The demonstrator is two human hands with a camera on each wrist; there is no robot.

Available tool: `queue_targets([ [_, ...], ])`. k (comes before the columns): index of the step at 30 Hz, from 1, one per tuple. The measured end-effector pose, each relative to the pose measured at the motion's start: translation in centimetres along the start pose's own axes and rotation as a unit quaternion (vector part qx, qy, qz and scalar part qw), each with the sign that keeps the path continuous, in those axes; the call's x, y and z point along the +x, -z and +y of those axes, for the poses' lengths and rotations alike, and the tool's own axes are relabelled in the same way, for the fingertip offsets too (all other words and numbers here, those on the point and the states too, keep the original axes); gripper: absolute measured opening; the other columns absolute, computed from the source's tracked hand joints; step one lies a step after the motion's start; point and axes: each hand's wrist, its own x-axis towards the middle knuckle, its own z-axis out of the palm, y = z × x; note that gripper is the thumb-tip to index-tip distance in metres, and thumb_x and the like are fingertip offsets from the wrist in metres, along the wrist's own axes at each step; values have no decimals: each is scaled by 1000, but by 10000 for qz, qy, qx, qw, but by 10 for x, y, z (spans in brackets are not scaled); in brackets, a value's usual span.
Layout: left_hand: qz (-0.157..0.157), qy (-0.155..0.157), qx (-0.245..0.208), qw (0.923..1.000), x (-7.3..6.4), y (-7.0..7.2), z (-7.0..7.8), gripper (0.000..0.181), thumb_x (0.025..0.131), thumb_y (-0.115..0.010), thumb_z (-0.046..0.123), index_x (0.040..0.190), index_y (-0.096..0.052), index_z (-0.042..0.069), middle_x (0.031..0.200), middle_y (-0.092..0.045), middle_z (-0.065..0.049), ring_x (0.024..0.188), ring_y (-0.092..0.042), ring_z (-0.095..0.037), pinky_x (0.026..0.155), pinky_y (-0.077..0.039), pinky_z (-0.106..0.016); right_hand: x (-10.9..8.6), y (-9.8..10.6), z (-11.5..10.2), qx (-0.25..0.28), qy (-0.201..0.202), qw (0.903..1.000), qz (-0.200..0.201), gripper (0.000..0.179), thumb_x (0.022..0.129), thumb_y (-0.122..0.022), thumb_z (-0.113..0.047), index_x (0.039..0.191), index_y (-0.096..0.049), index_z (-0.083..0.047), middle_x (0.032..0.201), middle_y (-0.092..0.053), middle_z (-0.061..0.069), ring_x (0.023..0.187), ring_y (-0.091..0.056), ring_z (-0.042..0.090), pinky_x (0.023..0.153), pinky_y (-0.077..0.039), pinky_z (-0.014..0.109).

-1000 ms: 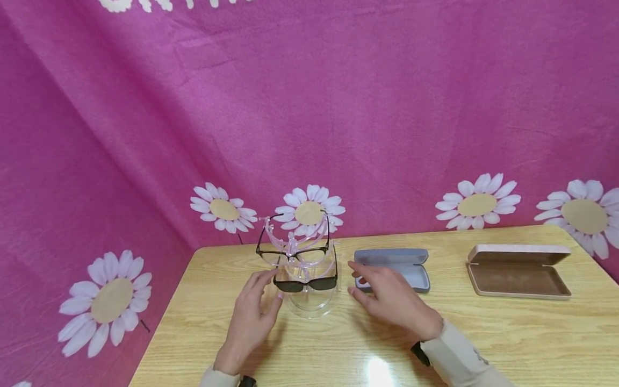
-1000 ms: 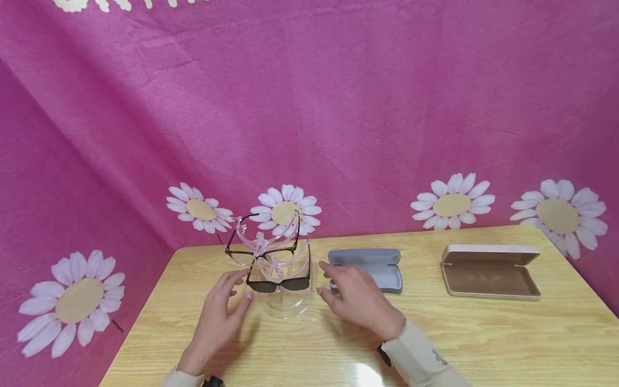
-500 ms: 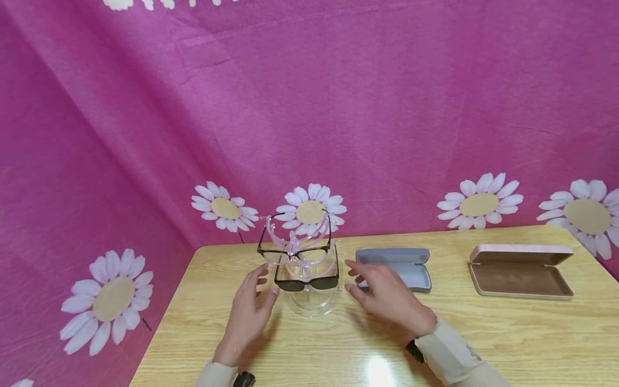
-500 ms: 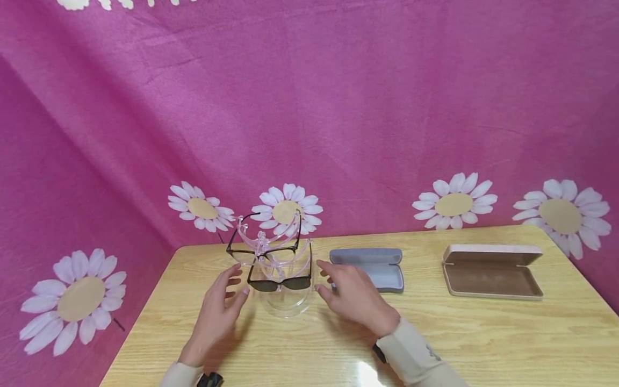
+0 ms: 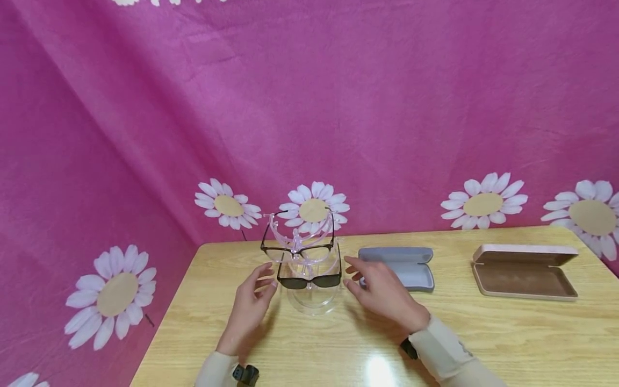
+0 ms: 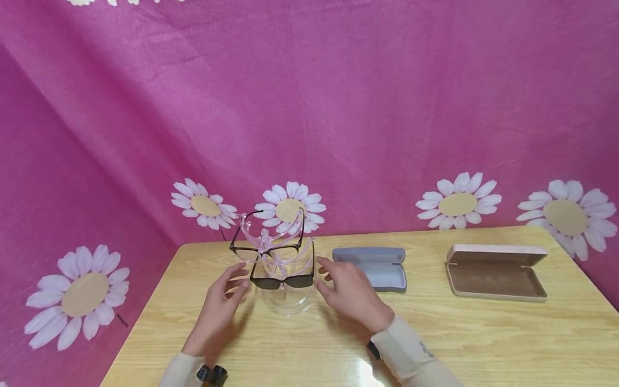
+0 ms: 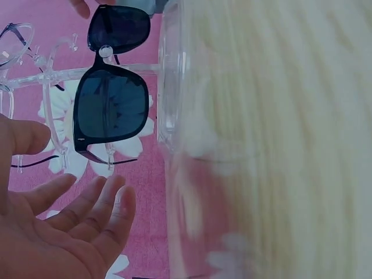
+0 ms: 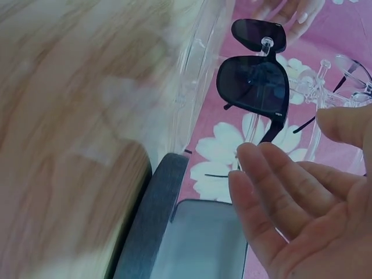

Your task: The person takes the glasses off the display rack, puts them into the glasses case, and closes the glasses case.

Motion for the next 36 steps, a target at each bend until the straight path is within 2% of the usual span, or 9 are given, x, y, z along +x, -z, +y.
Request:
queue_targets([
  [7, 46, 287, -353, 9990, 6, -4, 3, 44, 100, -66, 5, 143, -58, 5, 131, -69, -21, 116, -72, -36, 96, -62, -38, 5, -7, -2, 290, -213, 9994, 0, 49, 93, -72, -10, 139, -61, 3, 107, -81, 9, 86, -79, 19, 77, -62, 32],
  [12, 91, 532, -516, 9972, 6, -7, 4, 43, 99, -65, 4, 142, -59, 2, 130, -69, -24, 116, -72, -38, 91, -63, -34, 6, -11, 0, 471, -401, 9981, 21, 49, 93, -70, -8, 140, -60, 5, 103, -81, 11, 84, -79, 20, 76, -63, 33],
  [19, -25, 508, -810, 9954, 5, -10, 1, 44, 99, -63, 0, 142, -57, -3, 131, -66, -30, 115, -72, -40, 83, -65, -35, 7, -16, 3, 842, -624, 9945, 28, 52, 93, -68, -4, 142, -57, 8, 102, -81, 13, 83, -79, 21, 77, -64, 35],
  [29, -136, 637, -736, 9952, 3, -11, -1, 45, 102, -61, 3, 145, -55, -7, 129, -67, -30, 113, -72, -38, 84, -57, -17, 9, -27, 5, 1129, -908, 9894, 82, 55, 92, -71, -3, 143, -56, 8, 101, -81, 14, 80, -76, 16, 72, -60, 23],
  [36, -61, 600, -903, 9941, 4, -12, -5, 44, 101, -61, 1, 144, -56, -8, 128, -68, -31, 111, -73, -38, 82, -57, -15, 10, -31, 5, 1256, -1138, 9855, 56, 56, 93, -72, -5, 144, -54, 9, 102, -81, 13, 80, -75, 14, 72, -59, 24],
])
